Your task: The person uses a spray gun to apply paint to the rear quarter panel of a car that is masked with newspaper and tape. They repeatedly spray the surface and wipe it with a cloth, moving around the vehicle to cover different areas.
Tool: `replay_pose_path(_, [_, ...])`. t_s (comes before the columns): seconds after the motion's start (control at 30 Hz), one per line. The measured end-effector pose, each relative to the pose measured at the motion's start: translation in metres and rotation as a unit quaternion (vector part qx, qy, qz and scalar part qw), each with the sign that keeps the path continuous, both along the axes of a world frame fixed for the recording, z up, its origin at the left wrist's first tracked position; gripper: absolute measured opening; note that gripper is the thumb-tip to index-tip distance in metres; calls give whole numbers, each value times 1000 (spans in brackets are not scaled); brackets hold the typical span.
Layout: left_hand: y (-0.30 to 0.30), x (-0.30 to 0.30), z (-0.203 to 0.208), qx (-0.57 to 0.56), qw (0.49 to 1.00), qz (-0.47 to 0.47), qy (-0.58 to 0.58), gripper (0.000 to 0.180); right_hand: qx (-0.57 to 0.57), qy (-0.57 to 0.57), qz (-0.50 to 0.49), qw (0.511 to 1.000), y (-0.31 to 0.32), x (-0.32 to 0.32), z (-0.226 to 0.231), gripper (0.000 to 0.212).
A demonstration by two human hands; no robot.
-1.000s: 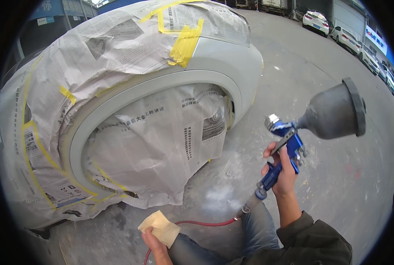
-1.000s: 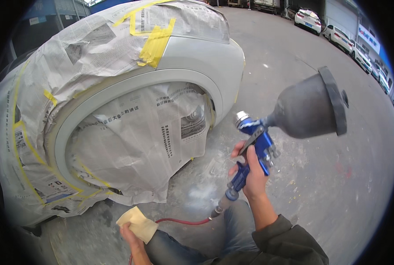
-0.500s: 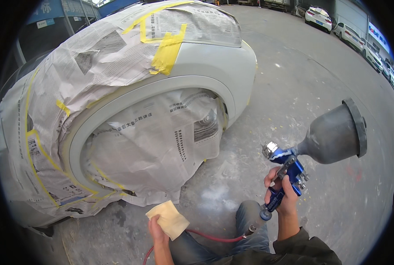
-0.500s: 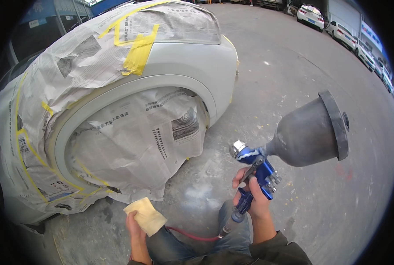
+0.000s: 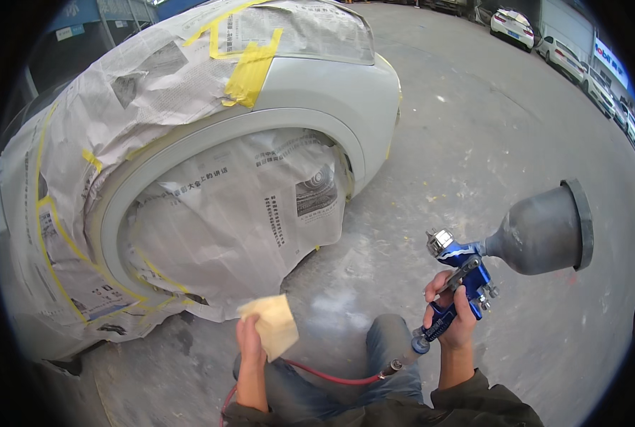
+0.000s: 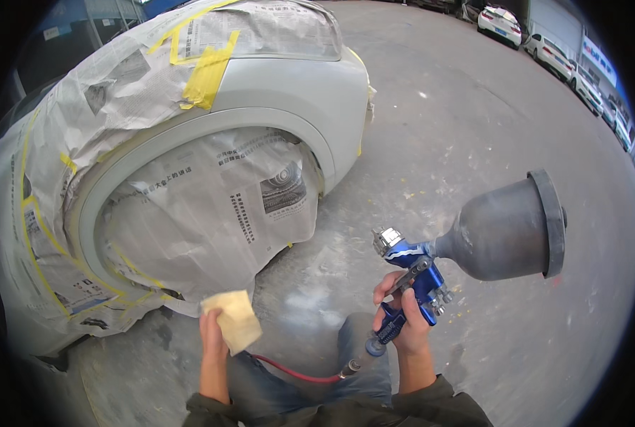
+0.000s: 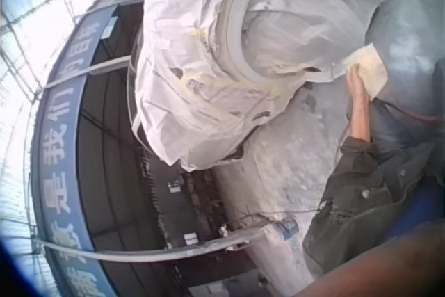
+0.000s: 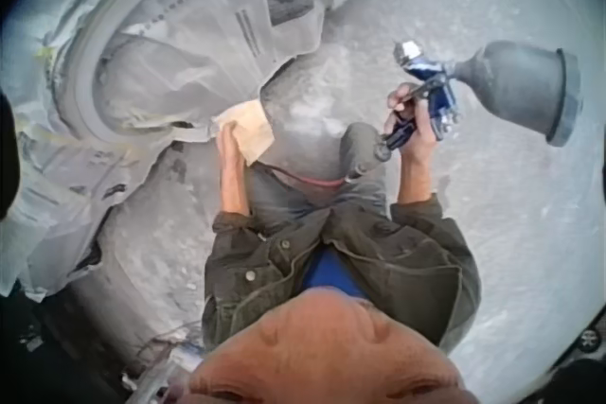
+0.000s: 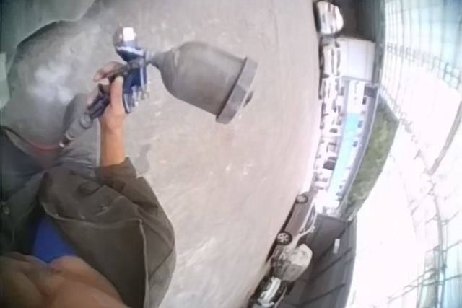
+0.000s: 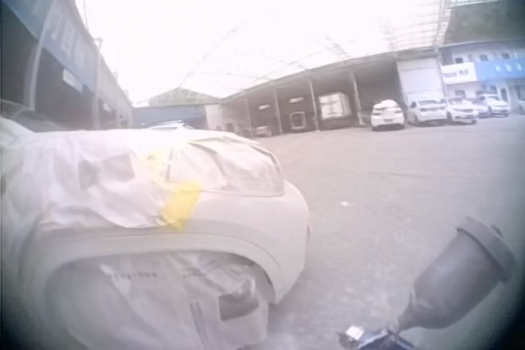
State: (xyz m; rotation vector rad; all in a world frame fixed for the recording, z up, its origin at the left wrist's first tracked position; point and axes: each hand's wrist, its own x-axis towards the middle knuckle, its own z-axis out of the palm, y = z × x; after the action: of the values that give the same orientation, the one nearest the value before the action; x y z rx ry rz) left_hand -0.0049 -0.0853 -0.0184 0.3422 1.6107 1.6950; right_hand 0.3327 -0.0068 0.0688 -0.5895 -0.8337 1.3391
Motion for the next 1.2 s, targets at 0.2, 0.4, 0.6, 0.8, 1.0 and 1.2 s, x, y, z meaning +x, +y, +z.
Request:
replay_pose_path(0.2, [69,11,27,30,958,-201,202,25,28,-5,53,998,17,0,8,46])
replay_pose_path(0.4, [84,31,33,12,939,-229,255,25,18,-22,40,999,20,-23,-2,49])
replay_pose_path(0.6, [96,45,23,26,934,-258,246,24,41,-11,71,997,10,-28,-4,53])
replay_pose_path(0.8, [100,56,34,65,918,-260,294,27,66,4,92,994,11,-24,-3,50])
replay_pose_path(1.0, [103,61,38,77,900,-267,335,26,45,21,32,998,10,-23,-9,46])
replay_pose_path(1.2, [104,63,36,79,881,-263,385,28,99,-15,103,990,6,-16,-8,43])
